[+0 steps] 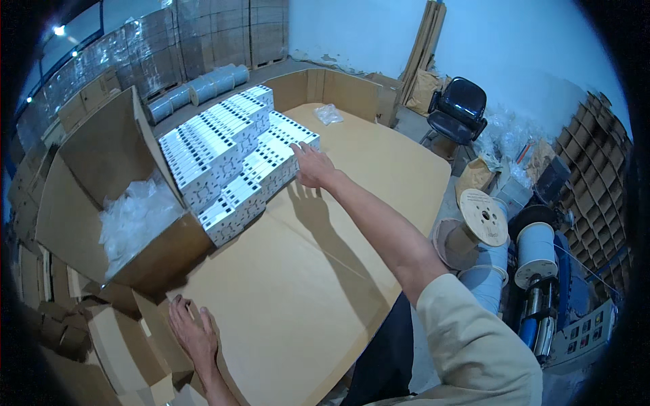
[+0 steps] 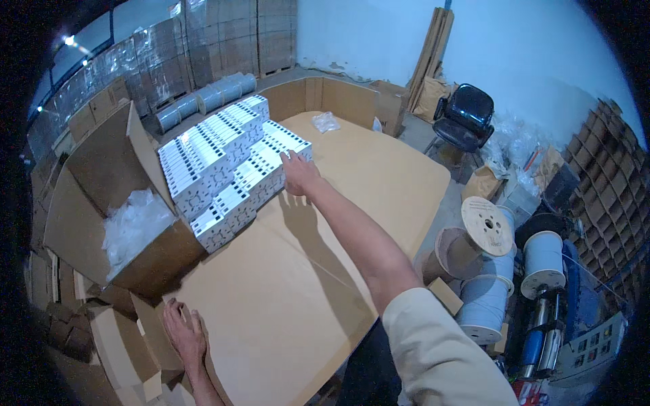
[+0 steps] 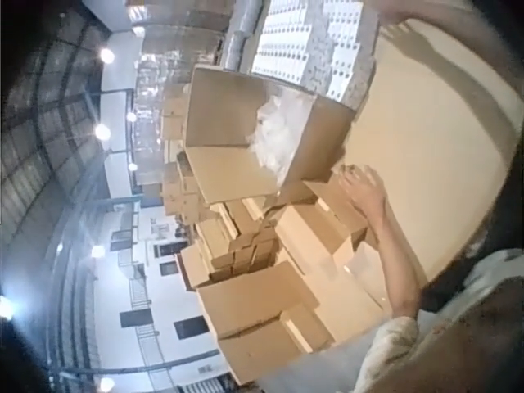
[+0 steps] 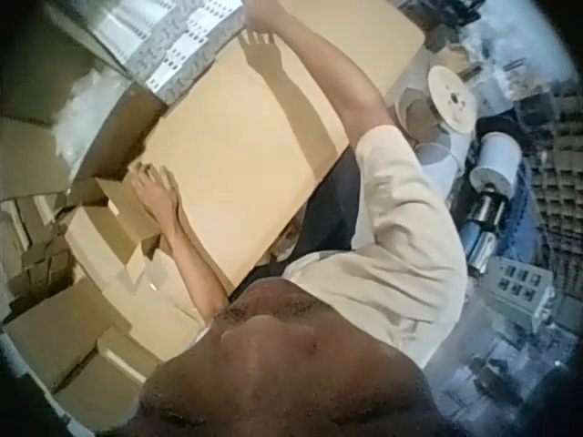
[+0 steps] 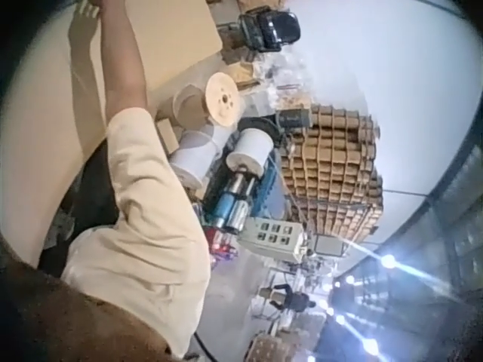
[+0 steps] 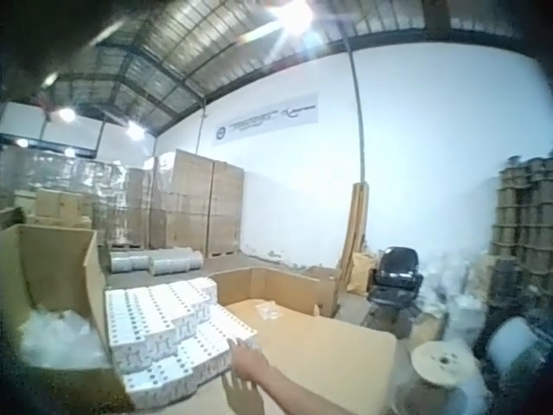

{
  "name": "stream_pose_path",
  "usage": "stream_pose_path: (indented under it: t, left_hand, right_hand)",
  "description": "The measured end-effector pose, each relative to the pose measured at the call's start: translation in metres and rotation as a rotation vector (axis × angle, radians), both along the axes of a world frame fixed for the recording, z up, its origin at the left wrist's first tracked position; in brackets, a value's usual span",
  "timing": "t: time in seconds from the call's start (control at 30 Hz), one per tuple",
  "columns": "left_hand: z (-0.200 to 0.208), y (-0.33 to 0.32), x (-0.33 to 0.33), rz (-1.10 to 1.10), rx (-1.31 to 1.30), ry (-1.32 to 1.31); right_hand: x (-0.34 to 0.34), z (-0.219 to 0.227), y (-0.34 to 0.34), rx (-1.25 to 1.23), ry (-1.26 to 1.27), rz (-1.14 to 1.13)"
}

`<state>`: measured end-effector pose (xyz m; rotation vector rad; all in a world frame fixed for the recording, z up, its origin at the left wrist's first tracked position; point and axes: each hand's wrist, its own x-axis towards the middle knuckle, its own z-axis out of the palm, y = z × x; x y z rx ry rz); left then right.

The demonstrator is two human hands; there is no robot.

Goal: Packing small white product boxes into clear plastic bags and then into larger cardboard boxes in a warehouse setting.

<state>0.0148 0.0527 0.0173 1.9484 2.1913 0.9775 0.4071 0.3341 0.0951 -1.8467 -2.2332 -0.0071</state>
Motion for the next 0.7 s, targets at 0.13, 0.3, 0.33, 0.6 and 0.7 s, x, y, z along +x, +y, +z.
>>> stream_pose_path:
  t: [0.13, 0.3, 0.33, 0.6, 0.7]
  left_hand:
    - [-0.005, -0.001, 0.003, 0.015, 0.01, 0.035]
    - [-0.001, 0.001, 0.004, 0.016, -0.026, 0.103]
    - [-0.003, 0.003, 0.002, 0.02, -0.019, 0.089]
    - [-0.01, 0.004, -0.001, 0.033, -0.025, 0.057]
    - [-0.007, 0.003, 0.0, 0.033, -0.026, 0.062]
  right_hand:
    - [0.02, -0.007, 0.015, -0.001, 0.074, -0.173]
    - [0.035, -0.021, 0.03, 0.017, 0.077, -0.221]
    - [0.035, -0.025, 0.032, 0.042, 0.058, -0.22]
    - [0.056, -0.047, 0.048, 0.19, 0.179, -0.206]
    - [0.065, -0.051, 0.044, 0.198, 0.237, -0.186]
